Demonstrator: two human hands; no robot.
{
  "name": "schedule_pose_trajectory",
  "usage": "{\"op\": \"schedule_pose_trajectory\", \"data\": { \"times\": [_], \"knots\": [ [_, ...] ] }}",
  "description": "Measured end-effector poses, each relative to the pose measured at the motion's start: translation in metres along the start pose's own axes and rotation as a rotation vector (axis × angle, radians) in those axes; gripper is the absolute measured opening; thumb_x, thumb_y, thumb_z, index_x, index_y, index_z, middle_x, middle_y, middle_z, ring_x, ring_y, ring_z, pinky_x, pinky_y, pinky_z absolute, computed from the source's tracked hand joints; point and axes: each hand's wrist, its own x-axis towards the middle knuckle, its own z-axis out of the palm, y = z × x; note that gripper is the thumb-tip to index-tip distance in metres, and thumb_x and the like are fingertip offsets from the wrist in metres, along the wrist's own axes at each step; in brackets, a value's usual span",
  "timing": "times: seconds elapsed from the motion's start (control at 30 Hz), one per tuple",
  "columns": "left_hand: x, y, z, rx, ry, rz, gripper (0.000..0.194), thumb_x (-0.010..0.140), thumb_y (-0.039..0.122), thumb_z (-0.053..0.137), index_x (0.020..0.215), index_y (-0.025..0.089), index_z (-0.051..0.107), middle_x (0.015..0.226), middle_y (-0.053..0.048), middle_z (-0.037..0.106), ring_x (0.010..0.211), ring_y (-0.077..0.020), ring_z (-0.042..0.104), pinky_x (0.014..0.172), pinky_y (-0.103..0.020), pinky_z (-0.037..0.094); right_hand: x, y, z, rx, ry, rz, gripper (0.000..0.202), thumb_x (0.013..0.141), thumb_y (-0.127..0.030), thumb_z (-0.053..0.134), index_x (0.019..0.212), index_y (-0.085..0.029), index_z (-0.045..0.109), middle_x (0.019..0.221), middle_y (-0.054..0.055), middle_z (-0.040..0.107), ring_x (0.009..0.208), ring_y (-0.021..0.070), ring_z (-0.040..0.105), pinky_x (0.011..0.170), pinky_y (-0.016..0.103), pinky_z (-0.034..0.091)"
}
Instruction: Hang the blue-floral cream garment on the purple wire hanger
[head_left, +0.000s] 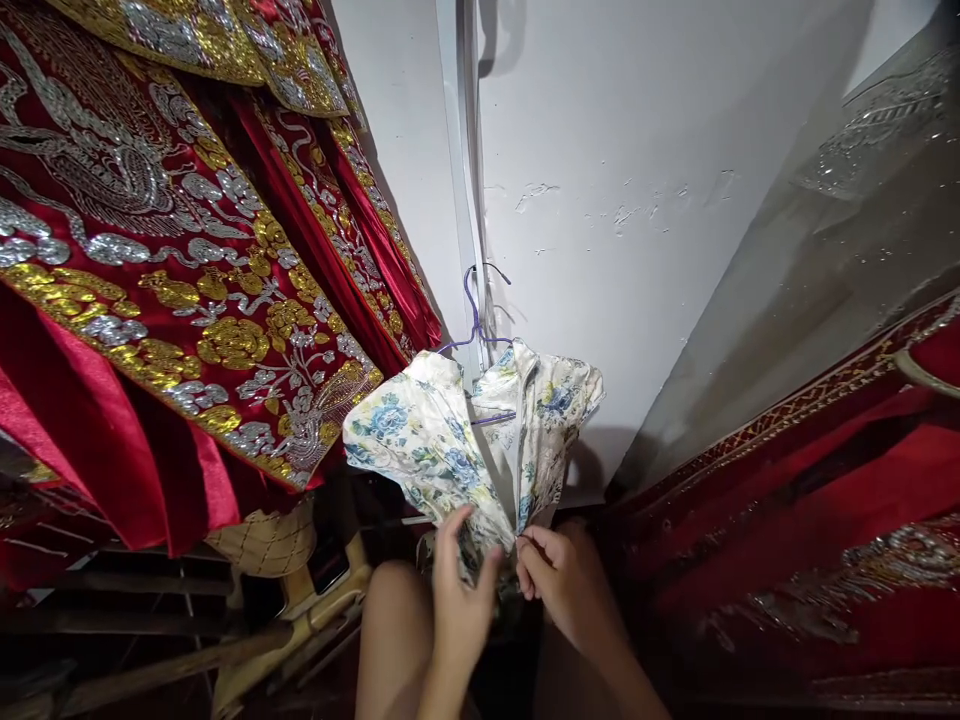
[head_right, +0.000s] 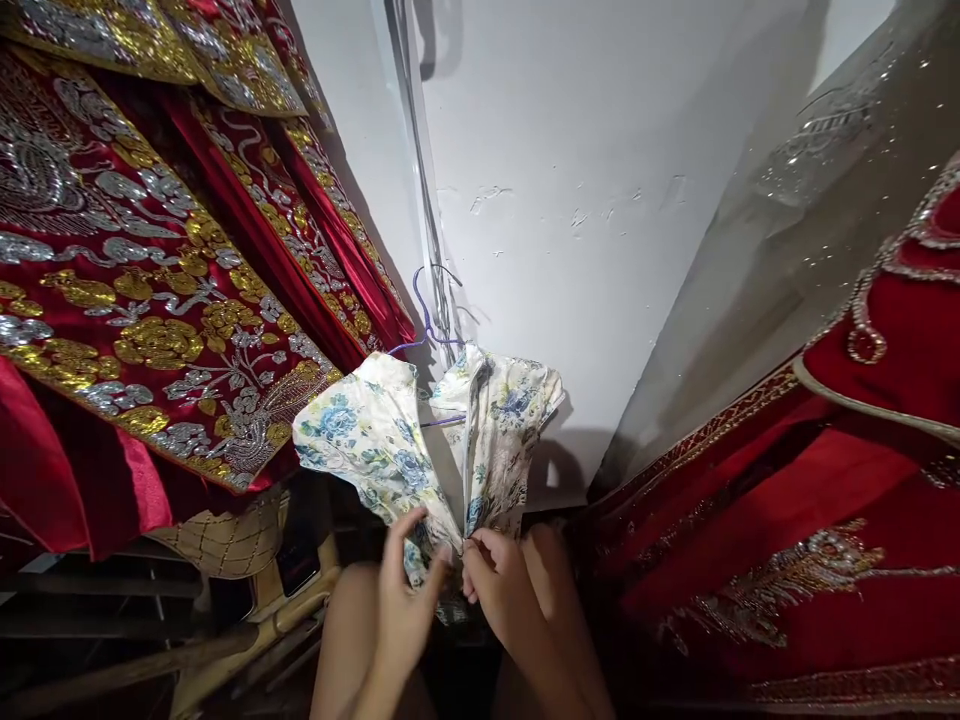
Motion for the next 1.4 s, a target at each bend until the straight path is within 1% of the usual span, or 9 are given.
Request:
{"op": "schedule_pose_trajectory", "data": {
  "times": [0.07,0.2,0.33,0.57,0.73,0.9,1.1,1.23,1.4],
  "knots": [
    [-0.011,0.006,0.012,-0.07,-0.208,-0.052,0.027,0.09,0.023,0.057,0.117,0.02,0.061,0.114,-0.01,0.067,0.108,-0.0246,0.064,0.095,-0.036,0.05,-0.001,-0.001,0.004,0.014,-0.029,0.011,0.033,0.082,-0.045,0.056,0.059,-0.024,0.044,0.044,-0.005,0.046,0.041,0.0118,0.043,0.045,0.025,0.033],
    [-0.012,0.009,0.023,-0.13,-0.317,-0.105,0.016,0.096,0.025,0.047,0.084,0.019,0.056,0.072,-0.001,0.058,0.071,-0.017,0.058,0.069,-0.027,0.047,-0.001,-0.012,0.004,-0.002,-0.001,-0.025,0.036,0.084,-0.048,0.059,0.06,-0.022,0.052,0.047,-0.002,0.052,0.043,0.0126,0.047,0.045,0.025,0.036],
    [0.0,0.002,0.021,-0.062,-0.359,-0.02,0.021,0.099,0.028,0.044,0.081,0.02,0.052,0.075,-0.001,0.055,0.07,-0.0155,0.053,0.069,-0.025,0.042,0.02,-0.044,-0.003,0.035,0.094,-0.119,0.035,0.086,-0.048,0.06,0.064,-0.02,0.058,0.048,-0.002,0.056,0.041,0.0113,0.047,0.045,0.024,0.037],
    [-0.002,-0.016,0.022,0.083,-0.391,0.032,0.021,0.098,0.025,0.041,0.078,0.021,0.045,0.075,-0.001,0.049,0.072,-0.0166,0.051,0.068,-0.025,0.041,0.069,-0.149,0.001,0.114,0.088,-0.312,0.026,0.081,-0.039,0.067,0.069,-0.016,0.066,0.054,-0.001,0.063,0.041,0.0083,0.046,0.041,0.021,0.034],
    [0.047,0.015,0.001,0.143,-0.557,0.08,0.016,0.095,0.024,0.048,0.081,0.02,0.054,0.079,-0.003,0.059,0.076,-0.0194,0.058,0.072,-0.029,0.045,0.063,-0.166,0.002,0.167,0.094,-0.345,0.023,0.083,-0.037,0.063,0.073,-0.016,0.066,0.052,-0.003,0.06,0.042,0.0076,0.045,0.043,0.02,0.034],
    [0.125,0.096,-0.021,0.0,-0.214,0.338,0.035,0.1,0.026,0.05,0.135,0.022,0.054,0.106,-0.007,0.068,0.095,-0.0184,0.064,0.089,-0.031,0.048,0.044,-0.151,-0.002,0.069,0.129,-0.356,0.016,0.082,-0.031,0.056,0.076,-0.018,0.063,0.051,-0.004,0.057,0.042,0.009,0.045,0.044,0.022,0.034],
    [0.167,0.145,-0.018,0.187,-0.201,0.666,0.014,0.098,0.024,0.055,0.094,0.017,0.067,0.09,-0.004,0.067,0.086,-0.0166,0.062,0.08,-0.028,0.048,0.061,-0.142,0.003,-0.175,0.184,-0.526,0.021,0.088,-0.037,0.054,0.075,-0.021,0.057,0.056,-0.004,0.053,0.05,0.0119,0.046,0.051,0.025,0.035],
    [0.176,0.136,-0.034,0.139,0.11,0.636,0.013,0.098,0.024,0.057,0.093,0.016,0.065,0.091,-0.003,0.068,0.09,-0.0158,0.063,0.085,-0.029,0.048,0.082,-0.1,0.0,-0.431,0.246,-0.524,0.03,0.088,-0.032,0.053,0.063,-0.024,0.04,0.053,-0.006,0.037,0.05,0.0118,0.035,0.054,0.028,0.027],
    [0.197,0.055,-0.076,-0.246,0.5,0.222,0.013,0.095,0.026,0.059,0.094,0.012,0.061,0.082,0.002,0.062,0.077,-0.0105,0.059,0.077,-0.024,0.049,0.067,-0.029,-0.001,-0.238,0.114,-0.353,0.029,0.088,-0.033,0.053,0.063,-0.023,0.04,0.056,-0.006,0.036,0.054,0.0115,0.036,0.054,0.026,0.027]
  ]
}}
